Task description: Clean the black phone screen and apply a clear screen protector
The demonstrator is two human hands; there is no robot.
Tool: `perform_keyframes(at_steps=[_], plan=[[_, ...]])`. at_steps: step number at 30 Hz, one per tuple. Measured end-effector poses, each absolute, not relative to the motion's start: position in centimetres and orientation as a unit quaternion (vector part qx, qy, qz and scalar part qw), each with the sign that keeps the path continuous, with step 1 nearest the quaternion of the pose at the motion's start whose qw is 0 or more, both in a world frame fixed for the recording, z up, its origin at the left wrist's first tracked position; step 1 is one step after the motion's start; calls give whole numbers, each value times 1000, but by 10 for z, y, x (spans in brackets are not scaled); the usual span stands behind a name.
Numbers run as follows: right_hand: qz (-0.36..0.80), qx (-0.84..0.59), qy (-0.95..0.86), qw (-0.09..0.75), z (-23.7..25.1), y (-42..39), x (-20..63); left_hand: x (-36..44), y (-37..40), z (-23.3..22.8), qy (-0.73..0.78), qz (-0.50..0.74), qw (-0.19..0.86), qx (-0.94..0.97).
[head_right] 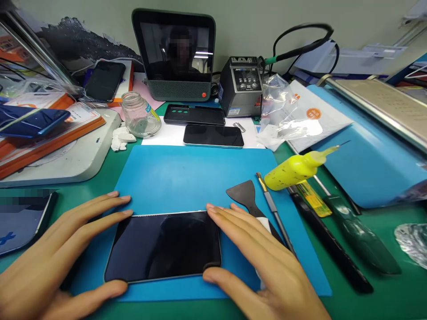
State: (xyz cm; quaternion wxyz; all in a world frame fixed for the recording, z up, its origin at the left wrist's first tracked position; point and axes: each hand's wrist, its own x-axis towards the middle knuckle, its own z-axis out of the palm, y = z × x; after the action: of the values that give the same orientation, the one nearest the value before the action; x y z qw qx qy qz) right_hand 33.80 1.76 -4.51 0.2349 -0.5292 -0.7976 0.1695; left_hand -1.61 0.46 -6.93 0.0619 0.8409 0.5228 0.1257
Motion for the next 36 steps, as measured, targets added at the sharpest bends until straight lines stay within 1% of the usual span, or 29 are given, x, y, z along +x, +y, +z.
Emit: perform_keyframes(at_steps=[8,18,23,29,36], plan=[[268,-572,-736,243,-34,14,329,-8,10,-57,504,184,104,837],[273,-567,-739,238,-29,15,326,-6,9,-53,502,205,126,831],[281,-569,-735,241,-29,14,326,-8,10,-56,499,190,117,837],[263,-576,-737,237,-33,14,326,-10,9,-57,507,182,108,836],[168,-555,-782,229,-43,14,334,-11,7,-63,516,164,84,836]])
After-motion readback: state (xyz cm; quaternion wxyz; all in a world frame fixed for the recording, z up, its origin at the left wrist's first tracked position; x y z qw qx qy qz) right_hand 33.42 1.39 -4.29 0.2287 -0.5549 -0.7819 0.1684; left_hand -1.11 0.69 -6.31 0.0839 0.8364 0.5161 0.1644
